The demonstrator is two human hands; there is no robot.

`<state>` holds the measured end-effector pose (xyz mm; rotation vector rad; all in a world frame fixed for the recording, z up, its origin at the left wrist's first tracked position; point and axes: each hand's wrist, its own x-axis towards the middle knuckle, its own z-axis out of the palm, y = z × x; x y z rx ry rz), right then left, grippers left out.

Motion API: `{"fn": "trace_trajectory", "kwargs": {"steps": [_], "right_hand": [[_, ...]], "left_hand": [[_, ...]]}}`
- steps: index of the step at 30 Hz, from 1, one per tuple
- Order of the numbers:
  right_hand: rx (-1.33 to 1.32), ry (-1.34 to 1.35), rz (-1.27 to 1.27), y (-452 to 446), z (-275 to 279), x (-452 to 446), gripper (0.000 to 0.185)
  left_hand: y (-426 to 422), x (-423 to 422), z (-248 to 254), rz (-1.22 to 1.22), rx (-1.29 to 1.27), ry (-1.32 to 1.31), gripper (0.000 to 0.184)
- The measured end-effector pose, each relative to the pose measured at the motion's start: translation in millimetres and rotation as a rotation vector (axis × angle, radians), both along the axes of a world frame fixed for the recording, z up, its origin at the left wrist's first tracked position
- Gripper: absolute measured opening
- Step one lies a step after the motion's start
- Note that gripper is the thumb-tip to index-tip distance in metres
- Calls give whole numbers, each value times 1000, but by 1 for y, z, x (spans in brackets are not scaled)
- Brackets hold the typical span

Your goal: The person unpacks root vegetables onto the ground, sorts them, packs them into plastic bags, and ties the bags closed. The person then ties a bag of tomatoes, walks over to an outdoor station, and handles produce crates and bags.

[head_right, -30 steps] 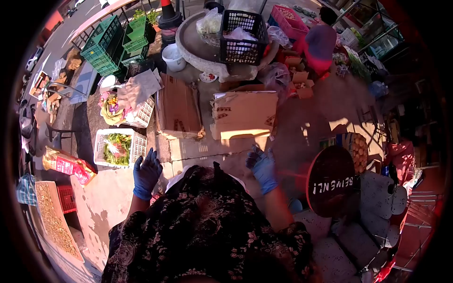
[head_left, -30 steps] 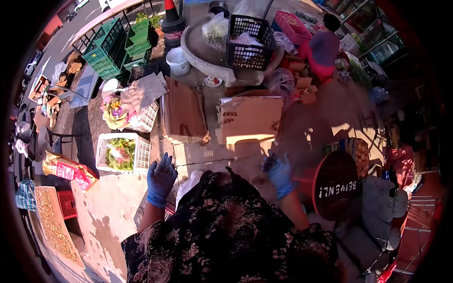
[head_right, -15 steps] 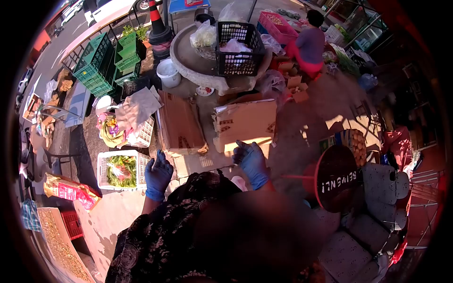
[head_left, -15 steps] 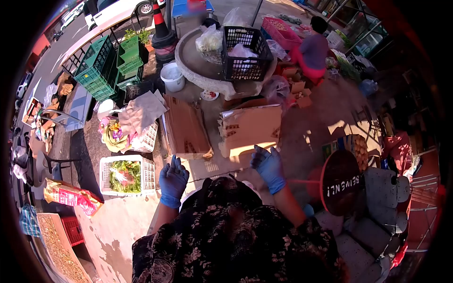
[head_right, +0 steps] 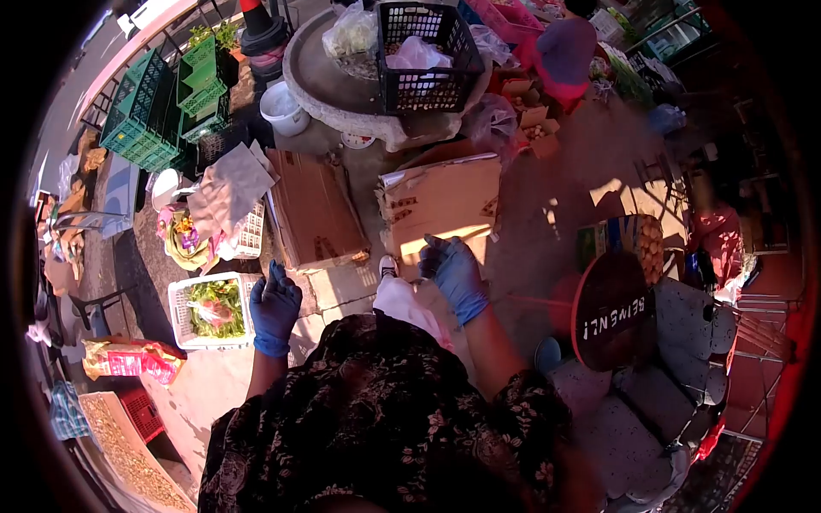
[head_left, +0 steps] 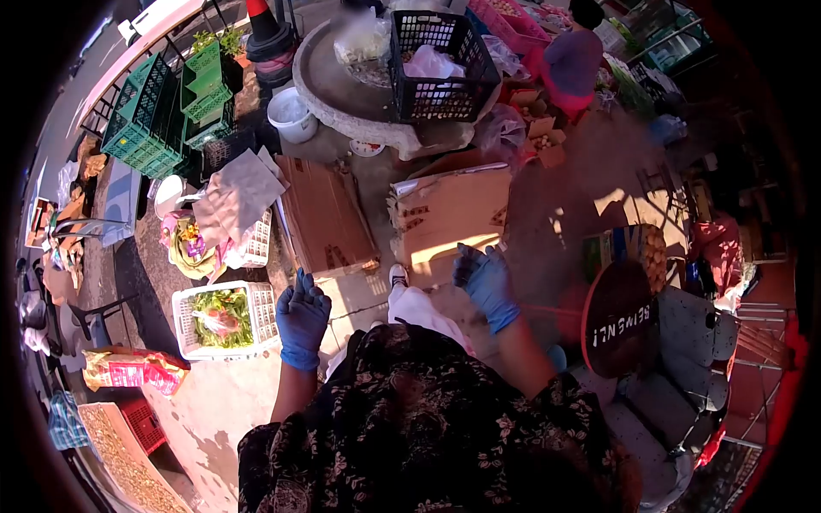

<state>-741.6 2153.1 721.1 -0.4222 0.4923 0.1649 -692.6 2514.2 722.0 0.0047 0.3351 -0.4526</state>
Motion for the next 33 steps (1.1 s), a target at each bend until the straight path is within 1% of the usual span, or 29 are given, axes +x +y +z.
{"fn": "trace_trajectory", "kwargs": {"steps": [1, 5, 7, 10, 11, 14, 15, 17, 20, 22, 24, 27, 32, 33], "right_hand": [[-58, 10, 25, -1, 3, 17, 51], [-7, 31, 108, -12, -10, 84, 48], [-9, 55, 157, -11, -7, 119, 46], [-77, 115, 242, -8, -7, 168, 41], [-88, 190, 196, -2, -3, 182, 39], [-113, 121, 279, 6, 4, 212, 37], [-129, 86, 305, 9, 2, 217, 35], [-130, 74, 277, 22, 3, 223, 35], [-99, 73, 254, 43, 4, 226, 33], [-87, 83, 252, 57, 6, 225, 32], [-107, 82, 257, 70, 4, 225, 32], [-104, 89, 245, 88, 1, 229, 32], [-68, 44, 306, 106, -9, 251, 31], [-83, 51, 305, 110, -6, 257, 31]], "left_hand": [[-1, 6, 1, 16, 10, 24, 37], [-7, 33, 4, 106, 45, 84, 38], [-9, 45, 3, 155, 72, 99, 36], [-8, 59, 7, 252, 31, 108, 36], [-5, 61, 7, 278, 36, 134, 36], [4, 66, -6, 277, 32, 125, 38], [8, 68, -11, 274, 24, 139, 39], [16, 76, -17, 271, -15, 164, 39], [36, 95, -14, 231, -36, 168, 38], [53, 108, -10, 220, 2, 146, 37], [69, 117, -8, 237, -16, 87, 37], [88, 122, 5, 262, 15, 74, 38], [104, 110, 4, 285, 74, 83, 39], [104, 109, 6, 311, 128, 147, 37]]}}
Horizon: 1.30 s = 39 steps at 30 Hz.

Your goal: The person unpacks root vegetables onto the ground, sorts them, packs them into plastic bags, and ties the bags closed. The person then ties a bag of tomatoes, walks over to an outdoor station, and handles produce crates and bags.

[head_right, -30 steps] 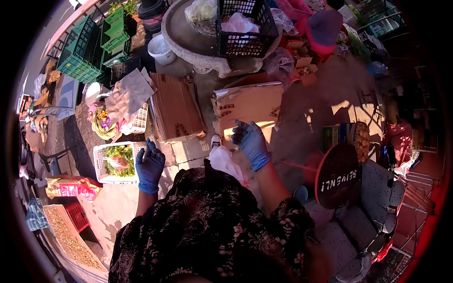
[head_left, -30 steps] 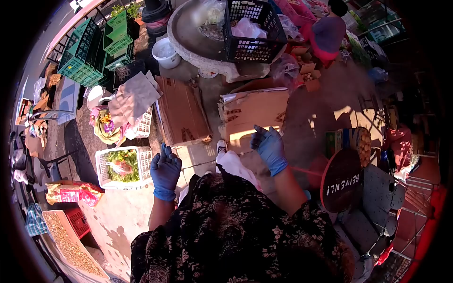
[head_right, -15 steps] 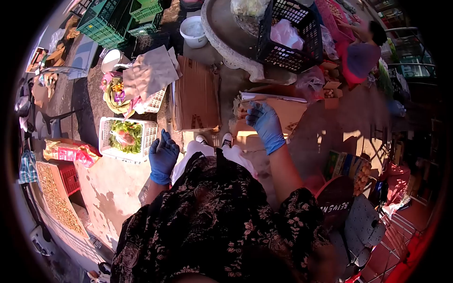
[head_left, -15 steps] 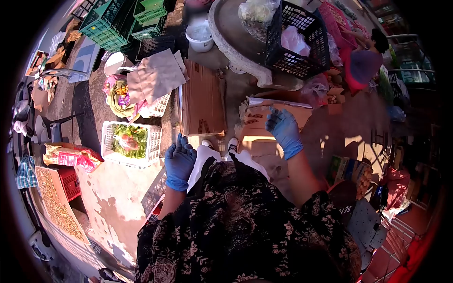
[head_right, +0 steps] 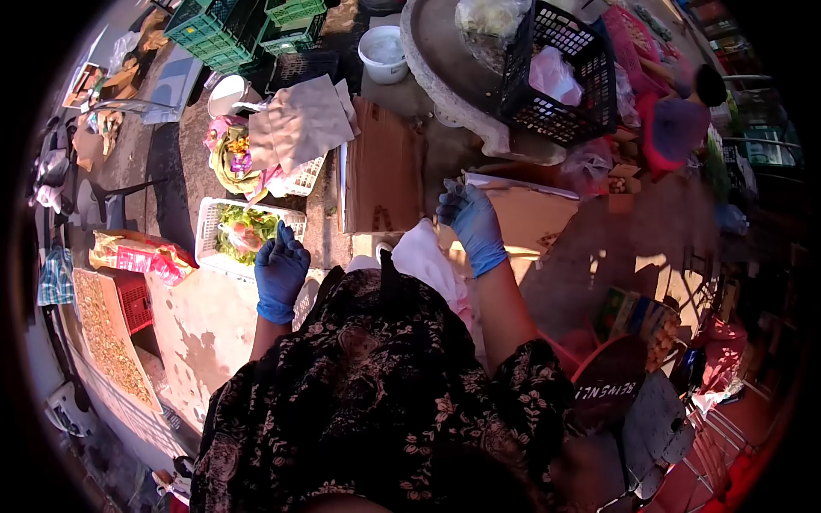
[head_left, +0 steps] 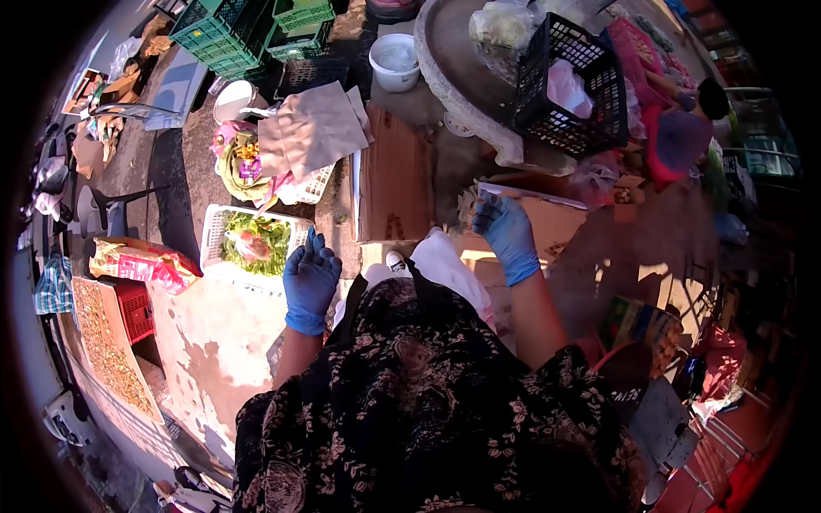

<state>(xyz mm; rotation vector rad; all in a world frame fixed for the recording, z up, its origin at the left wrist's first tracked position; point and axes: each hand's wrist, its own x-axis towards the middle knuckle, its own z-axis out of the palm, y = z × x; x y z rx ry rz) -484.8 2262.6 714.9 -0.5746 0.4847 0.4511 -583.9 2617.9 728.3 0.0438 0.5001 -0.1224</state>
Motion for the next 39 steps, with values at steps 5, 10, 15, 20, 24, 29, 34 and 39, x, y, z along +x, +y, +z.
{"fn": "trace_trajectory", "kwargs": {"steps": [5, 10, 15, 20, 24, 29, 34, 39], "right_hand": [[-40, 19, -73, -4, -1, 3, 29], [-49, 28, -78, -42, -10, 6, 30], [-94, 60, -39, -72, -21, 17, 35], [-112, 48, 32, -125, -28, -6, 36], [-5, 135, -107, -185, -32, -32, 36], [-29, 150, -250, -242, -24, -39, 33], [34, 59, -279, -261, -28, -28, 34], [55, 92, -295, -242, -24, 1, 32]], "left_hand": [[-2, 2, -19, -92, -5, 57, 38], [-34, 49, 0, -140, -42, -71, 39], [-69, 67, -3, -127, 29, -142, 40], [-130, 64, -8, -160, -20, -91, 39], [-176, 68, -3, -186, -17, -69, 37], [-210, 81, 2, -255, 7, -90, 35], [-225, 98, 5, -294, 6, -80, 36], [-235, 131, -2, -344, -10, -80, 37]]}}
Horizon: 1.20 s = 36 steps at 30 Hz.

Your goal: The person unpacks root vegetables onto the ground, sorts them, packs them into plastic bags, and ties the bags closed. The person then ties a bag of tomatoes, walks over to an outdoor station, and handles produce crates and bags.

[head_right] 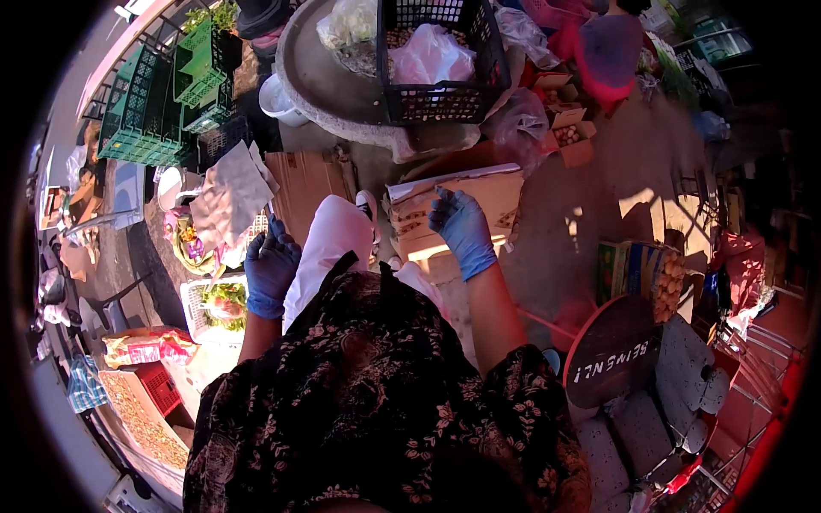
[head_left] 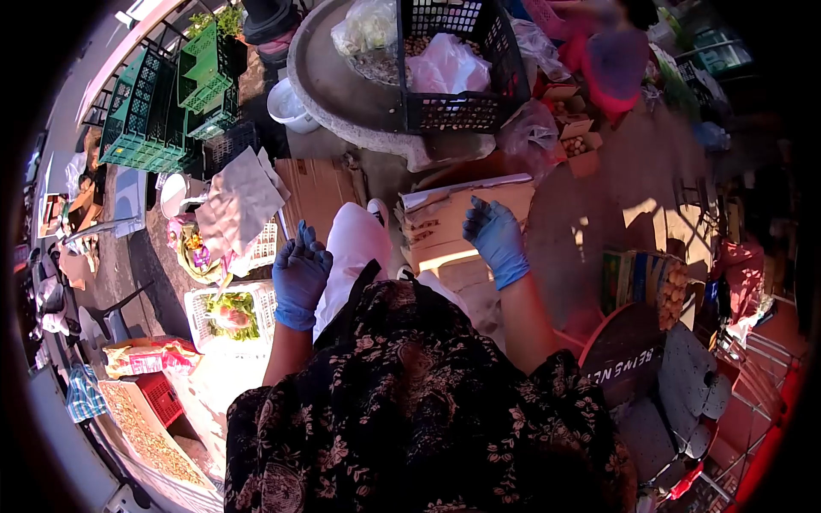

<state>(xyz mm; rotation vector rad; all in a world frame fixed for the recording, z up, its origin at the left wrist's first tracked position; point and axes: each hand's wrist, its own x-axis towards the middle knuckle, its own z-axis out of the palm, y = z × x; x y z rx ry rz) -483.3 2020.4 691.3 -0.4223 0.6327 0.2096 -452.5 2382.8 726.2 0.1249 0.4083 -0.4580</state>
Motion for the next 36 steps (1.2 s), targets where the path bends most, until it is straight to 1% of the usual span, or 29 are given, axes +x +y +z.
{"fn": "trace_trajectory", "kwargs": {"steps": [2, 4, 7, 10, 11, 14, 15, 16, 17, 18, 19, 20, 21, 24, 25, 28, 30, 31, 34, 36], "right_hand": [[-10, -6, 2, 4, 1, 13, 32], [-4, -14, 3, 7, 3, 35, 32], [-9, -25, -20, 9, 9, 71, 31], [-198, -35, 15, 8, 2, 126, 29], [-330, -51, 48, 9, 0, 147, 30], [-843, -28, 191, 23, -4, 229, 30], [-912, -28, 243, 28, -7, 263, 30], [-1029, -17, 193, 34, -18, 299, 25], [-1207, -76, 210, 36, -38, 336, 26], [-1379, -138, 223, 39, -56, 373, 27], [-1653, -155, 226, 43, -62, 413, 31], [-1948, -232, 176, 44, -75, 454, 35], [-2032, -252, 128, 45, -80, 493, 45], [-2199, -12, 64, 47, -96, 596, 53], [-2185, 54, 127, 45, -105, 621, 53], [-2105, 223, 334, 35, -129, 670, 50], [-2008, 284, 505, 29, -142, 683, 47], [-2073, 248, 451, 31, -146, 684, 43], [-2047, 252, 497, 32, -143, 682, 43], [-2066, 218, 491, 31, -142, 684, 43]], "left_hand": [[-1, 20, -14, -11, 13, 11, 38], [-9, 46, -16, -40, -42, -20, 37], [-15, 96, -31, -98, -55, -14, 37], [-21, 156, -50, -130, -73, 25, 38], [-21, 178, -58, -132, -80, 34, 38], [-20, 255, -74, -150, -75, 83, 38], [-20, 280, -79, -165, -71, 98, 38], [-20, 306, -83, -172, -67, 112, 38], [-19, 334, -87, -200, -13, 122, 37], [-19, 363, -88, -237, 69, 110, 36], [-20, 392, -88, -276, 152, 102, 36], [-22, 420, -93, -315, 234, 95, 36], [-24, 448, -105, -349, 326, 44, 36], [-40, 541, -135, -476, 576, -69, 34], [-50, 570, -140, -511, 714, -134, 36], [-92, 640, -152, -502, 1275, -488, 51], [-120, 681, -168, -468, 1561, -614, 68], [-133, 700, -176, -446, 1702, -678, 77], [-176, 757, -188, -201, 2060, -1052, 101], [-208, 787, -181, -275, 2195, -1004, 110]]}}
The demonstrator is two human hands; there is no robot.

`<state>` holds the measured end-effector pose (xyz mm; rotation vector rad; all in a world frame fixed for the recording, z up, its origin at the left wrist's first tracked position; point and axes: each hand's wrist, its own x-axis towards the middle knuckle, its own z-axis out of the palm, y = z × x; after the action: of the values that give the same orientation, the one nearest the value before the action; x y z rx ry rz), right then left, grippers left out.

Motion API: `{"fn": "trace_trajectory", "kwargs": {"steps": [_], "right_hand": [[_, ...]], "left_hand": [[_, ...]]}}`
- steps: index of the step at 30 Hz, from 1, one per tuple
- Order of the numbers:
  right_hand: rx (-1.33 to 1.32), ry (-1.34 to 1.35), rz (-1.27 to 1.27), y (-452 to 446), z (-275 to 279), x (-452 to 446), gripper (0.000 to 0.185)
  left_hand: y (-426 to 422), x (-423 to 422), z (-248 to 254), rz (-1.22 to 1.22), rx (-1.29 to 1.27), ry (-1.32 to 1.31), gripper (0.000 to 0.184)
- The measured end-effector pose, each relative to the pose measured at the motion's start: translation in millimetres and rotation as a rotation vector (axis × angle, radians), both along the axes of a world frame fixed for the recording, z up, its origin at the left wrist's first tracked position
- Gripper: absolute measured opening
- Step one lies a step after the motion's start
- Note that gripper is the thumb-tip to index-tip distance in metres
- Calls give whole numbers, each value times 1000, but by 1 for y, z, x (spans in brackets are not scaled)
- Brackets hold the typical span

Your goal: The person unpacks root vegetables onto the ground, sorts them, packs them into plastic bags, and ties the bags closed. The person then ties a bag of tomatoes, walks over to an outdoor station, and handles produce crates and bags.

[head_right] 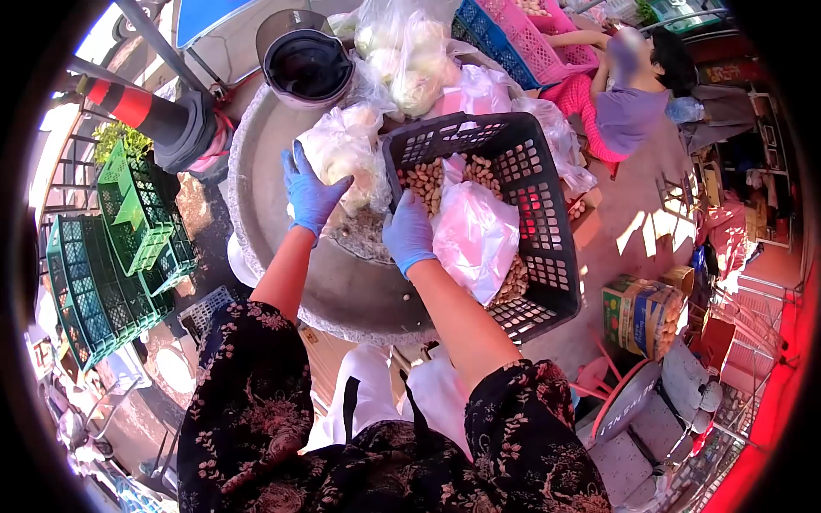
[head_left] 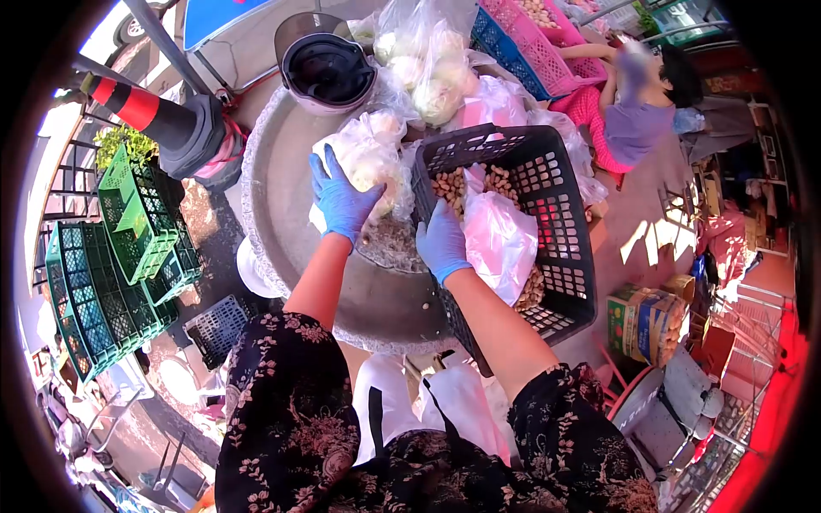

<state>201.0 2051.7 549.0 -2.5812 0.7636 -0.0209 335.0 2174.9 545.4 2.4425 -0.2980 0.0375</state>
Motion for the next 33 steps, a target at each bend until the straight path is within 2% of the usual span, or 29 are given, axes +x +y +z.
{"fn": "trace_trajectory", "kwargs": {"steps": [4, 5, 8, 9, 10, 12, 14, 15, 18, 19, 22, 23, 27, 28, 30, 32, 33], "right_hand": [[1, -7, -6, 4, 4, 5, 44], [16, 59, -9, 4, 0, 6, 57], [-42, 13, -12, 6, 2, 9, 48], [-38, 27, -16, 6, 2, 6, 48], [-29, 41, -17, 3, 2, 6, 49], [-31, 40, -7, 1, 2, 5, 49], [-56, 19, 0, 0, 1, 4, 49], [-50, 26, -12, 0, -1, 5, 48], [-44, 30, -19, 1, 3, 6, 47], [-51, 13, -11, 0, 3, 6, 46], [-36, -8, -4, 0, 1, 5, 45], [-23, -10, -10, 0, 0, 5, 46], [-54, -18, 6, 1, 1, 4, 47], [-50, -23, 4, 1, 0, 2, 47], [-43, -38, 3, 1, -3, 1, 48], [-47, -36, 14, 0, -5, 0, 50], [-44, -38, 15, 0, -6, 0, 49]], "left_hand": [[-38, 46, -4, 63, 200, 139, 123], [-42, 54, -7, 89, 201, 95, 94], [-37, 80, -69, -237, 272, 128, 51], [-32, 80, -81, -322, -37, 241, 25], [-27, 67, -95, -200, -195, 306, 24], [-3, 54, -110, -36, -252, 290, 19], [17, 48, -116, 24, -487, 469, 17], [25, 44, -101, -16, -487, 360, 19], [50, 50, -93, 157, -355, 583, 28], [57, 44, -84, 149, -301, 585, 40], [99, 35, -92, -112, -4, 698, 51], [117, 29, -110, -167, 41, 804, 51], [166, -14, -128, 62, -218, 862, 39], [185, -15, -132, 71, -455, 1001, 35], [204, -25, -139, 149, -870, 957, 33], [216, -30, -139, 252, -923, 976, 33], [202, -38, -118, 334, -1001, 914, 31]]}}
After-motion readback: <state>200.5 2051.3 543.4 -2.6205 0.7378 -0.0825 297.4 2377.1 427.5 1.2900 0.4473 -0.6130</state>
